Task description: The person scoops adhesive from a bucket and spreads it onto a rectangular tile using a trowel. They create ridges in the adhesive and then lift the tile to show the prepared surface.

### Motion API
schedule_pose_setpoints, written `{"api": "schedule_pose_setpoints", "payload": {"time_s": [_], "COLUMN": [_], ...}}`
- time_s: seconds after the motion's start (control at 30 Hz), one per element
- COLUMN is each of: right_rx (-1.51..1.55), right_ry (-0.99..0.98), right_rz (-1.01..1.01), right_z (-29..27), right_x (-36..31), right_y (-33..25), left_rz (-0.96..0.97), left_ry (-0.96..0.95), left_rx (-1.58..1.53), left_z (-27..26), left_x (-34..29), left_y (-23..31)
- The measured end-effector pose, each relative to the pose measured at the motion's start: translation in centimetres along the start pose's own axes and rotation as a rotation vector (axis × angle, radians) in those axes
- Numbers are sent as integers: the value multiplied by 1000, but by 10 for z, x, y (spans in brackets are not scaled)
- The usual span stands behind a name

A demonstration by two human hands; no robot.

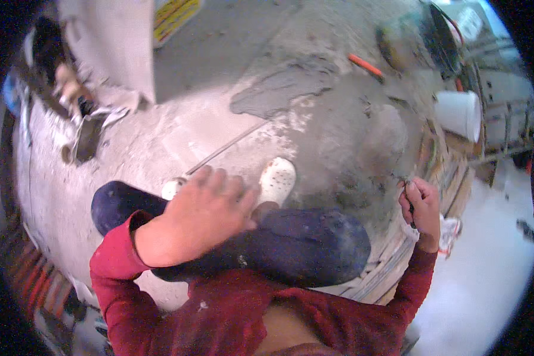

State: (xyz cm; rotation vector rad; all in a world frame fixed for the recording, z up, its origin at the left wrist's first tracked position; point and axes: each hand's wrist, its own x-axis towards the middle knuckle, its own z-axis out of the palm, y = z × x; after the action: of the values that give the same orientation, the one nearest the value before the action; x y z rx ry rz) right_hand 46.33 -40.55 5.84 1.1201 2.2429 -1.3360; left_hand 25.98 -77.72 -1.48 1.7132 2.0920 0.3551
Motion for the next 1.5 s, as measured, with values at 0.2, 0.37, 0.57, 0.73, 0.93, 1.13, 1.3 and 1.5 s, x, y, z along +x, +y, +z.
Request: {"api": "schedule_pose_setpoints", "payload": {"time_s": [0.2,0.37,0.57,0.73,0.93,1.13,1.3,1.5], "right_rx": [-525,-789,-1284,-1300,-1227,-1151,-1199,-1119], "right_ry": [-424,-616,-475,-100,-66,-23,-20,12], "right_rz": [-409,-784,-1081,-1449,-1381,-1406,-1346,-1382], "right_z": [70,160,266,292,299,273,269,262], "right_x": [92,168,188,186,229,184,189,169], "right_y": [-47,-77,-92,-53,25,9,12,11], "left_rz": [25,-30,-64,-60,-50,-76,-34,-61], "left_ry": [-22,21,98,124,116,90,81,78], "left_rx": [-95,52,100,81,82,74,73,88], "left_z": [-3,6,9,8,11,10,10,13], "left_x": [-19,-27,-33,-40,-37,-44,-44,-42], "left_y": [24,37,46,37,29,28,31,29]}}
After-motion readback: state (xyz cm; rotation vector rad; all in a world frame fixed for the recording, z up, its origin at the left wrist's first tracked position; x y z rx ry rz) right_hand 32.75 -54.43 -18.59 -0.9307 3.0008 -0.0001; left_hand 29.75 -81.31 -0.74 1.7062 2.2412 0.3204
